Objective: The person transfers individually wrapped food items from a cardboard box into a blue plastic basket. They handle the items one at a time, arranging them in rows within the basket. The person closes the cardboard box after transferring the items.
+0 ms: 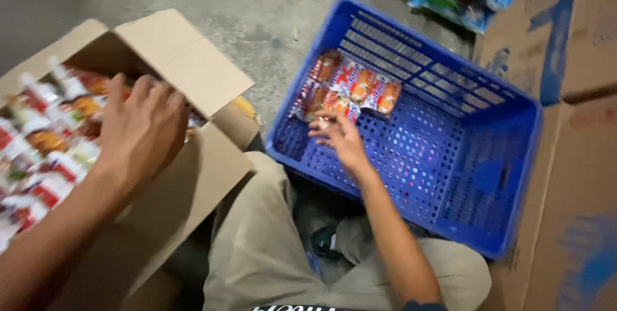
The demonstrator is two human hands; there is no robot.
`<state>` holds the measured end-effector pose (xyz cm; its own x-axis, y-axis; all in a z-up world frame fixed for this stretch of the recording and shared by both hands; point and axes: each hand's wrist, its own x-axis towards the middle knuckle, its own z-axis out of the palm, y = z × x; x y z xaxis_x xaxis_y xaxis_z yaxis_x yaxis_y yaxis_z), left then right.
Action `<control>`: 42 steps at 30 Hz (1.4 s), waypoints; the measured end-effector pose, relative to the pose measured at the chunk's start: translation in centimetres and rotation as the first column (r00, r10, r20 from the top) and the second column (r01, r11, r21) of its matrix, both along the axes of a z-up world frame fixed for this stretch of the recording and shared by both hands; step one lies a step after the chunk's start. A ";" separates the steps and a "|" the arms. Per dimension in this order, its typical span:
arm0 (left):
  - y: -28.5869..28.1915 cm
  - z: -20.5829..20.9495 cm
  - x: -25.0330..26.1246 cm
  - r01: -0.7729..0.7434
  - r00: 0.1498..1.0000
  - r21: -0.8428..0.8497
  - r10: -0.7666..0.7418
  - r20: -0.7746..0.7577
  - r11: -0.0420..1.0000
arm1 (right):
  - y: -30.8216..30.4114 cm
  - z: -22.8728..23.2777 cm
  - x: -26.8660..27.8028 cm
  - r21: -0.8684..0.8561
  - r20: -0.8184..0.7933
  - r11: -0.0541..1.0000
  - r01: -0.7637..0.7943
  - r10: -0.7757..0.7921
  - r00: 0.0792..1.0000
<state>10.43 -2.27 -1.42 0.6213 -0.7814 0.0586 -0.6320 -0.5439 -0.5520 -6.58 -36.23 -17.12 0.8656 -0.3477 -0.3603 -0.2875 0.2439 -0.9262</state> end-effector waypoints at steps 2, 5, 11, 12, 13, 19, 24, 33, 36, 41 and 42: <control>-0.6 -0.4 -1.5 0.033 0.998 -0.075 -0.030 0.050 0.997 | -5.2 -6.0 0.6 -0.098 -0.121 0.991 0.088 -0.100 0.988; -2.0 -0.9 -3.8 0.038 0.998 -0.175 -0.028 0.059 0.984 | -11.7 -14.3 0.0 -0.269 -0.324 0.949 0.163 -0.248 0.913; -4.5 -2.6 -5.3 0.202 0.971 -0.281 -0.228 -0.064 0.938 | -18.9 -24.5 -1.8 -0.574 -0.672 0.793 -0.203 -0.315 0.670; -4.6 -2.7 -4.9 0.352 0.928 -0.263 -0.372 -0.025 0.898 | -19.5 -26.2 -2.0 -0.581 -0.707 0.770 -0.264 -0.316 0.633; -4.4 -3.5 -4.8 0.362 0.924 -0.260 -0.382 -0.028 0.895 | -18.8 -25.1 -1.1 -0.577 -0.709 0.776 -0.257 -0.319 0.628; -3.3 -6.6 -4.5 0.236 0.964 -0.155 -0.252 -0.089 0.959 | -13.4 -14.5 5.5 -0.225 -0.779 0.970 0.094 -0.237 0.581; -2.8 -8.1 -4.5 0.192 0.978 -0.275 -0.206 -0.025 0.942 | -12.6 -20.5 8.8 -0.400 -0.839 0.913 -0.083 -0.328 0.434; -2.7 -7.4 -4.6 0.146 0.980 -0.220 -0.172 -0.104 0.965 | -13.3 -17.2 7.6 -0.151 -0.748 0.972 0.178 -0.230 0.623; -2.0 -7.6 -4.5 0.103 0.967 -0.250 -0.155 -0.200 0.963 | -13.2 -13.3 6.5 -0.190 -0.706 0.980 0.059 -0.178 0.685; -2.6 -6.2 -4.4 0.123 0.964 -0.275 -0.181 -0.194 0.953 | -13.6 -10.7 3.5 -0.342 -0.587 0.939 -0.024 -0.194 0.786; -2.7 -5.9 -4.5 0.113 0.953 -0.295 -0.188 -0.240 0.949 | -13.6 -9.9 2.8 -0.366 -0.498 0.930 0.024 -0.218 0.839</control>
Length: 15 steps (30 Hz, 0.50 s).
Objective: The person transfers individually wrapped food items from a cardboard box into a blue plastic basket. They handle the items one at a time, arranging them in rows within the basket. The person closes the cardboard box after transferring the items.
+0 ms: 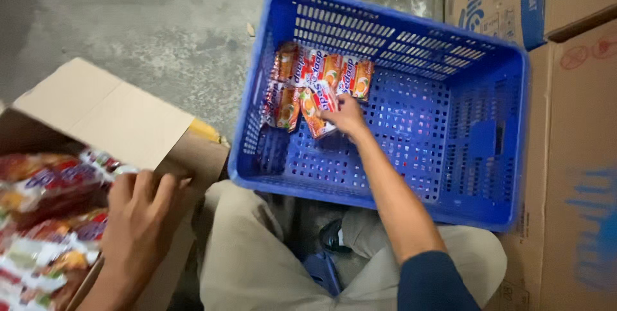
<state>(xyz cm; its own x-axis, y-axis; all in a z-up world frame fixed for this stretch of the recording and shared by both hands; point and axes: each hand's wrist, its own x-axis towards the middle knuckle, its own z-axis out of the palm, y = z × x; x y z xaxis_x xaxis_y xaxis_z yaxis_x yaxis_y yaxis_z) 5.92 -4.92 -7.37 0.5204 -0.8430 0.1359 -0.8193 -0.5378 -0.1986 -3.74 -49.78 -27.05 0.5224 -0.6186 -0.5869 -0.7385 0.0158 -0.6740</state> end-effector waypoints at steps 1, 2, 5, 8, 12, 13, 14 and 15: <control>-0.2 0.2 -0.1 -0.015 1.000 -0.005 0.015 0.008 1.000 | 0.3 1.4 -0.5 -0.005 0.008 1.000 -0.015 0.015 1.000; -0.3 0.3 -0.1 0.010 1.000 -0.090 -0.012 -0.016 0.996 | 0.6 2.7 -0.9 0.031 0.129 0.999 -0.023 0.019 0.991; -1.2 2.1 -0.6 0.031 0.994 -0.323 -0.063 -0.088 0.946 | 2.7 7.6 -2.1 0.216 0.363 0.974 -0.069 -0.015 0.932; -0.8 2.2 -0.2 0.027 0.983 -0.503 -0.115 -0.144 0.864 | 4.8 10.1 -3.2 0.382 0.500 0.909 -0.167 -0.051 0.865; -0.8 4.0 -0.4 -0.001 0.846 -0.699 -0.372 -0.382 0.715 | 8.5 13.5 -4.1 0.452 0.605 0.801 -0.394 0.049 0.795; -0.8 4.2 -0.9 -0.006 0.852 -0.702 -0.363 -0.376 0.712 | 10.2 15.3 -4.4 0.447 0.609 0.798 -0.405 0.061 0.791; -0.7 4.5 -1.3 -0.033 0.749 -0.730 -0.468 -0.470 0.682 | 11.9 17.0 -4.7 0.459 0.623 0.759 -0.462 0.097 0.777; -0.6 4.8 -1.7 -0.069 0.624 -0.753 -0.561 -0.545 0.655 | 13.7 18.7 -5.0 0.472 0.635 0.713 -0.518 0.133 0.761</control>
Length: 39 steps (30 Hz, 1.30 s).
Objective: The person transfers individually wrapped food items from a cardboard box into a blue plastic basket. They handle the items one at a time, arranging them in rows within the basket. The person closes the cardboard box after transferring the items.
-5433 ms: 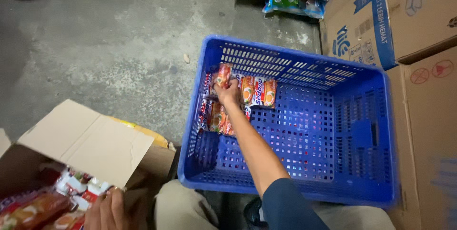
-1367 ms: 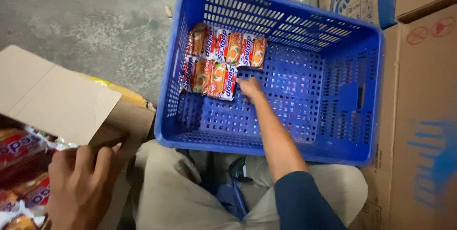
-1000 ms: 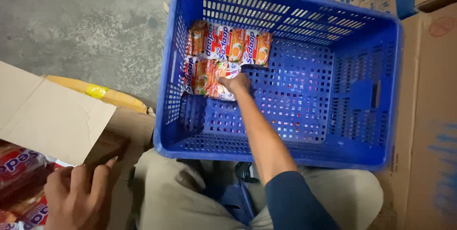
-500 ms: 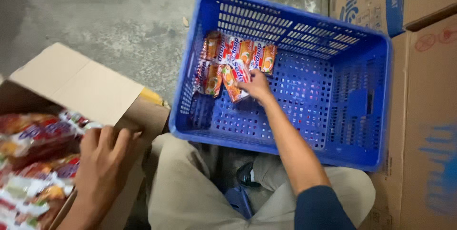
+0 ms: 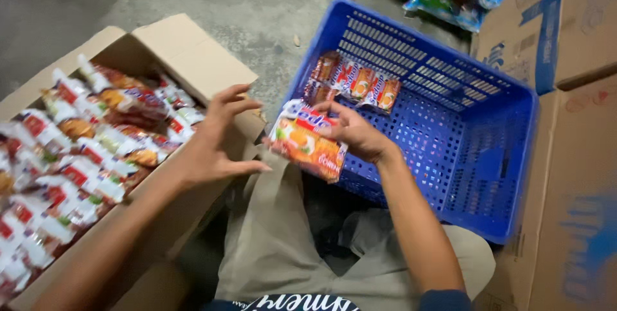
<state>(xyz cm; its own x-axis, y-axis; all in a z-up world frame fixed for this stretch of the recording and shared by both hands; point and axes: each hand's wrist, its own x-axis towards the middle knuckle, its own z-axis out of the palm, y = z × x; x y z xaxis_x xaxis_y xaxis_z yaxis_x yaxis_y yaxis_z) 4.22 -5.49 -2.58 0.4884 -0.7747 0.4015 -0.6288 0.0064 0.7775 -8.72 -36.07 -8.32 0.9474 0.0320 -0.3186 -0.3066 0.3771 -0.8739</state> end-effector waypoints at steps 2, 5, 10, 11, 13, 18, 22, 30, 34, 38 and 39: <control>0.6 3.0 -1.2 0.064 0.998 0.051 -0.063 -0.011 0.997 | 1.8 -0.7 0.2 -0.001 0.021 0.996 -0.091 0.091 0.996; 1.7 2.5 -3.1 0.175 0.973 0.040 -0.166 -0.163 0.984 | 4.6 -1.7 0.4 0.021 0.047 0.977 -0.212 0.210 0.976; 4.7 3.7 -4.1 0.147 0.953 -0.023 -0.148 -0.264 0.989 | 9.1 -0.8 0.8 0.117 0.091 0.955 -0.274 0.265 0.960; 5.4 5.0 -3.8 0.143 0.975 0.010 -0.139 -0.174 0.990 | 9.9 -1.2 1.3 0.151 0.099 0.963 -0.221 0.208 0.973; 6.8 6.0 -2.7 0.112 0.991 0.047 -0.108 -0.077 0.993 | 11.0 -1.8 1.5 0.186 0.111 0.963 -0.193 0.175 0.978; 10.8 9.6 0.2 -0.244 0.962 0.083 0.230 0.150 0.966 | 12.3 -4.6 -0.6 0.305 0.142 0.941 -0.147 0.107 0.984; 11.8 10.3 1.6 -0.468 0.824 0.208 0.339 0.453 0.859 | 12.0 -5.2 -1.2 0.384 0.121 0.919 -0.092 0.048 0.991; 12.6 7.2 3.8 -0.570 0.757 0.380 0.286 0.587 0.728 | 12.1 -4.6 -1.4 0.458 0.073 0.888 -0.031 -0.003 0.997; 12.9 6.0 5.0 -0.640 0.649 0.252 0.336 0.682 0.726 | 12.0 -5.1 -1.4 0.472 0.067 0.881 -0.023 -0.010 0.998; 13.0 4.6 5.2 -0.615 0.719 0.546 0.120 0.685 0.569 | 11.6 -7.0 -1.3 0.469 0.082 0.883 -0.024 -0.017 0.996; 13.1 3.7 5.1 -0.633 0.685 0.579 0.022 0.729 0.514 | 11.4 -7.9 -1.3 0.442 0.104 0.896 -0.039 -0.008 0.995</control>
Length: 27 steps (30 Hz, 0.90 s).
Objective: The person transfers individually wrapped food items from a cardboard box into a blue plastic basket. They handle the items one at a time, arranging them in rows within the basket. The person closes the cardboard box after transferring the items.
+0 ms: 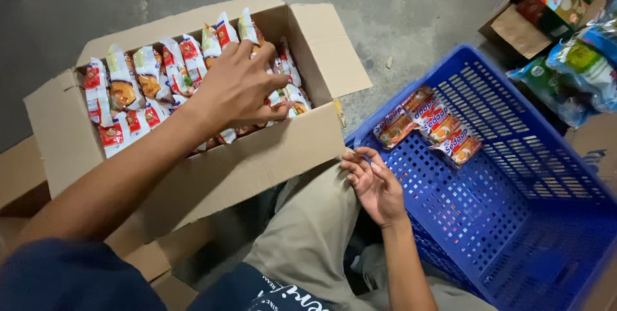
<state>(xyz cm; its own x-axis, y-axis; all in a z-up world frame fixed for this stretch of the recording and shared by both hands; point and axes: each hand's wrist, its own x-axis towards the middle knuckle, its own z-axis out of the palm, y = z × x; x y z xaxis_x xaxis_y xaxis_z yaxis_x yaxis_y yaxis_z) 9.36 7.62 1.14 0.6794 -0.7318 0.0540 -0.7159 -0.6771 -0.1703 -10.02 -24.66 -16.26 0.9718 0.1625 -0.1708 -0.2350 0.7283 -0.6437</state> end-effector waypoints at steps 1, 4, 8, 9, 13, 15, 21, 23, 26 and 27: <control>0.0 -0.3 0.2 -0.002 1.000 0.001 0.002 -0.002 1.000 | 0.0 -0.2 0.0 0.001 -0.002 1.000 -0.002 0.002 1.000; -0.2 -1.0 0.6 -0.022 1.000 0.113 0.023 -0.007 0.993 | -0.1 -0.5 -0.1 -0.014 -0.016 1.000 0.004 -0.005 1.000; -0.8 -2.9 1.0 0.056 0.996 0.203 -0.069 0.057 0.978 | -0.2 -0.7 0.1 0.024 -0.035 1.000 0.015 -0.014 0.999; -1.0 -3.8 1.0 0.063 0.995 0.232 -0.079 0.061 0.971 | -0.3 -0.7 0.1 0.035 -0.043 0.999 0.019 -0.017 0.999; -0.4 -4.9 0.7 0.026 0.993 0.159 -0.045 0.112 0.987 | -0.3 -1.0 0.0 0.061 -0.035 0.998 0.023 -0.021 0.999; 0.1 -4.8 0.7 0.059 0.986 0.075 -0.070 0.154 0.995 | -0.2 -1.0 0.2 0.081 -0.039 0.996 0.036 -0.033 0.999; -2.7 -0.1 3.9 0.062 0.970 0.076 -0.043 -0.238 0.995 | 0.3 0.1 -0.2 0.099 -0.092 0.990 0.103 -0.094 0.991; -3.4 -1.4 6.1 0.050 0.987 0.145 -0.027 -0.157 0.988 | 1.2 0.3 0.0 -0.072 -0.126 0.986 0.150 -0.158 0.979; -4.2 -1.8 7.5 -0.063 0.981 0.364 0.125 -0.148 0.929 | 3.1 0.0 -0.2 -0.429 -0.064 0.877 0.214 -0.266 0.962; -4.7 -1.6 7.8 -0.135 0.943 0.512 0.268 -0.197 0.849 | 3.8 -0.3 -0.3 -0.597 0.027 0.762 0.253 -0.295 0.955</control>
<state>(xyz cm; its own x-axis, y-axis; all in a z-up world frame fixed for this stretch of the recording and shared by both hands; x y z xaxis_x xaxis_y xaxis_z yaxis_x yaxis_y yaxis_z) 17.14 2.94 -0.47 0.7555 -0.4632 -0.4632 -0.6357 -0.6892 -0.3477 -10.34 -20.86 -16.53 0.9426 -0.2617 -0.2075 -0.1405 0.2528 -0.9572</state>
